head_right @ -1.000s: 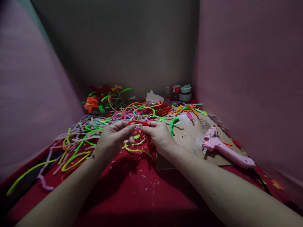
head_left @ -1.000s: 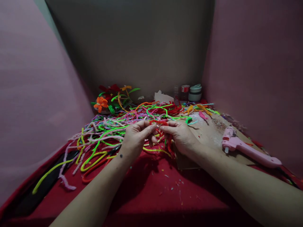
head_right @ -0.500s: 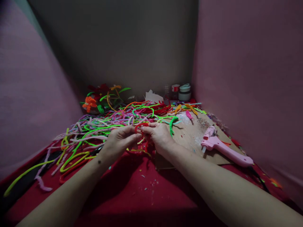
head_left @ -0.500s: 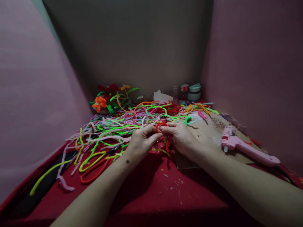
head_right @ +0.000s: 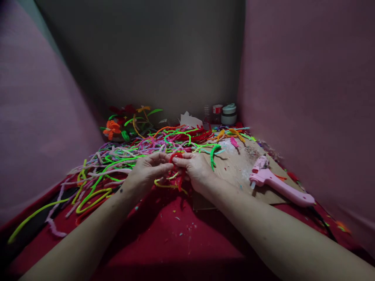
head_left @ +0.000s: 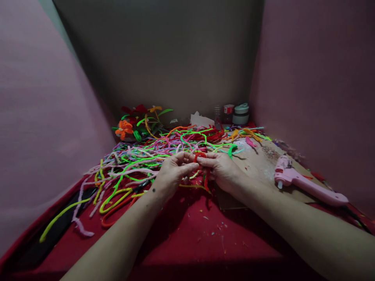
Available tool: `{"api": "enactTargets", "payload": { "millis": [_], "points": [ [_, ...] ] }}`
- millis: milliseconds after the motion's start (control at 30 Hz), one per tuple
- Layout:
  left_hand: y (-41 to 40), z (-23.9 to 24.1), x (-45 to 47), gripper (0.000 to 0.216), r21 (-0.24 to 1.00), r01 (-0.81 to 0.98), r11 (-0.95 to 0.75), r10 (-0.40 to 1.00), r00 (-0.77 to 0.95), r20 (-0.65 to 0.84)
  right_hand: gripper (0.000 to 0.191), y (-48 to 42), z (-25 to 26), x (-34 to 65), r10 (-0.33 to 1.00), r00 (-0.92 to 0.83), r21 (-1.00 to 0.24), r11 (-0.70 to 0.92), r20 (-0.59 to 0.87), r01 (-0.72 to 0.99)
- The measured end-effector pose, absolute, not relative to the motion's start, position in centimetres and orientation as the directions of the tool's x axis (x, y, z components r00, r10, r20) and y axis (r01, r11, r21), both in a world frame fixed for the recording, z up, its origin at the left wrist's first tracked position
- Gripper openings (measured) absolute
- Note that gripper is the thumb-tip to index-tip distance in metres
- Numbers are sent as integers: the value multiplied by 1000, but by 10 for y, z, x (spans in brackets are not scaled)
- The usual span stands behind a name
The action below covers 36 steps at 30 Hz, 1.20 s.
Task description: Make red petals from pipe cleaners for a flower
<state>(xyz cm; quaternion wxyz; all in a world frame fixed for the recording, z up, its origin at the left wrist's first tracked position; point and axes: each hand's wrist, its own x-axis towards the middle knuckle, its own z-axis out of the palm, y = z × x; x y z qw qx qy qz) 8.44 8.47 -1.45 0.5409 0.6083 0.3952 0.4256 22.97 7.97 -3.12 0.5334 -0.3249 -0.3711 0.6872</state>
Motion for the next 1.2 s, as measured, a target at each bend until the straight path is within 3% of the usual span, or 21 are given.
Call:
{"api": "enactTargets", "payload": {
  "millis": [167,267,467,600,733,867,967,1133,1200],
  "points": [
    [85,-16,86,30,987,-122,100,906,421,-40,13,79,-29,229,957,-282,-812,-216,-66,-542],
    [84,-17,88,33,979,-169,117,892,451,-29,13,80,-30,231,959,-275,-798,-218,-68,-561],
    [80,-18,93,40,995,-103,-13,916,397,53,12,83,-33,232,976,-213,-825,-160,-49,-542],
    [78,-18,98,40,990,-1,-142,929,345,134,12,85,-33,231,978,-197,-779,-179,-73,-601],
    [78,-24,96,37,921,183,-344,902,339,269,9,86,-34,230,976,-186,-741,-209,-115,-638],
    [79,-25,91,54,844,326,-426,865,421,274,5,89,-38,231,980,-166,-759,-190,-109,-623],
    [78,-16,89,54,902,291,-318,876,455,162,6,90,-39,232,984,-161,-777,-163,-80,-608],
    [80,-9,86,17,978,210,9,855,505,-117,11,90,-37,231,988,-152,-802,-81,12,-591],
    [82,-11,84,14,984,111,140,809,560,-178,11,89,-36,231,985,-170,-806,-90,14,-585]
  ]
}}
